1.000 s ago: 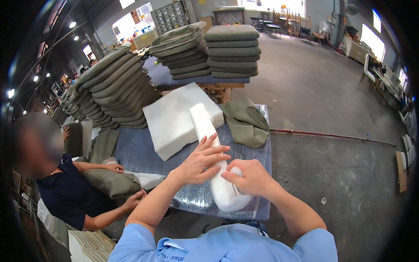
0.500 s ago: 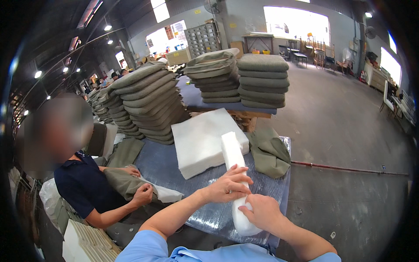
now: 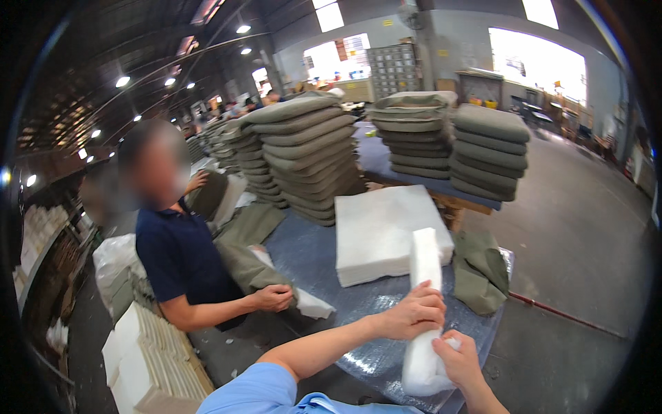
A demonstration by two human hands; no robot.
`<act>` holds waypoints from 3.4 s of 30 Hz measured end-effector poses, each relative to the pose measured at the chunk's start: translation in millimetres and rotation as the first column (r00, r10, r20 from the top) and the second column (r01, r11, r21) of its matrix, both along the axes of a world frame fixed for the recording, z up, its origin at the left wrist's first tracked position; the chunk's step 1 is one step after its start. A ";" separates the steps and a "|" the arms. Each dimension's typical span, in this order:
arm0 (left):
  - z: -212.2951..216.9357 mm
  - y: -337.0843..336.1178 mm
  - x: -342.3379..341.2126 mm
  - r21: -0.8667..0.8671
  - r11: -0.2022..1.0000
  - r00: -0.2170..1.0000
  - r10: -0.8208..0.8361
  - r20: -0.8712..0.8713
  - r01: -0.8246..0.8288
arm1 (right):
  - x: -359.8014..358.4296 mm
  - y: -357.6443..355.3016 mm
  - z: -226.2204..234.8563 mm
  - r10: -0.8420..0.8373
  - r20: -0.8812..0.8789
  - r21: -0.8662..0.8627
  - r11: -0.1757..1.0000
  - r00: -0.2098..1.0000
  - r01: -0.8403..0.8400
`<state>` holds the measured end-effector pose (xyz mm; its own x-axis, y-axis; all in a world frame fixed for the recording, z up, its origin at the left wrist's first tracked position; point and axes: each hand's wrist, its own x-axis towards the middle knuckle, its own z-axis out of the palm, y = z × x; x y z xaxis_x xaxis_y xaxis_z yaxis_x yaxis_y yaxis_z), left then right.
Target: The person wraps a rectangular white foam block in a thin white sheet, folds the edges, and rolls the block into a compact cylinder. The person then holds the rolled foam while a coworker works nearby.
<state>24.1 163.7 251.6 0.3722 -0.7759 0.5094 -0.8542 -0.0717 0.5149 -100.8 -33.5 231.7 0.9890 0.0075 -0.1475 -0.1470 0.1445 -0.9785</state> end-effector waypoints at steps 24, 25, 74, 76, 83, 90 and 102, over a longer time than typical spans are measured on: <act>-83.2 11.0 -157.5 -0.344 0.860 0.843 0.163 -0.513 -0.376 | 3.2 5.9 -5.8 0.042 0.074 -0.064 0.997 0.996 -0.038; -81.1 12.9 -158.7 -0.344 0.859 0.852 0.177 -0.493 -0.378 | 4.3 9.0 -4.7 0.049 0.065 -0.056 0.997 0.997 -0.045; -45.6 19.3 -134.0 -0.125 0.863 0.867 0.497 0.034 -0.490 | -51.6 6.2 33.7 0.400 0.523 -0.716 0.685 0.753 0.134; -45.7 24.9 -130.2 -0.099 0.887 0.889 0.456 0.040 -0.451 | -53.1 4.7 23.2 0.308 0.546 -0.624 0.770 0.779 0.133; -32.0 29.6 -158.4 -0.018 0.903 0.903 0.430 -0.018 -0.430 | -29.5 -3.5 -20.4 0.221 0.310 -0.222 0.963 0.925 -0.156; -30.3 22.9 -159.7 -0.030 0.826 0.826 0.563 -0.010 -0.563 | -4.7 2.6 -33.1 0.348 0.190 -0.058 0.937 0.918 -0.343; -29.0 48.9 -155.5 0.044 0.775 0.776 0.631 -0.006 -0.630 | 9.1 10.4 22.4 0.629 0.333 -0.646 0.695 0.703 -0.316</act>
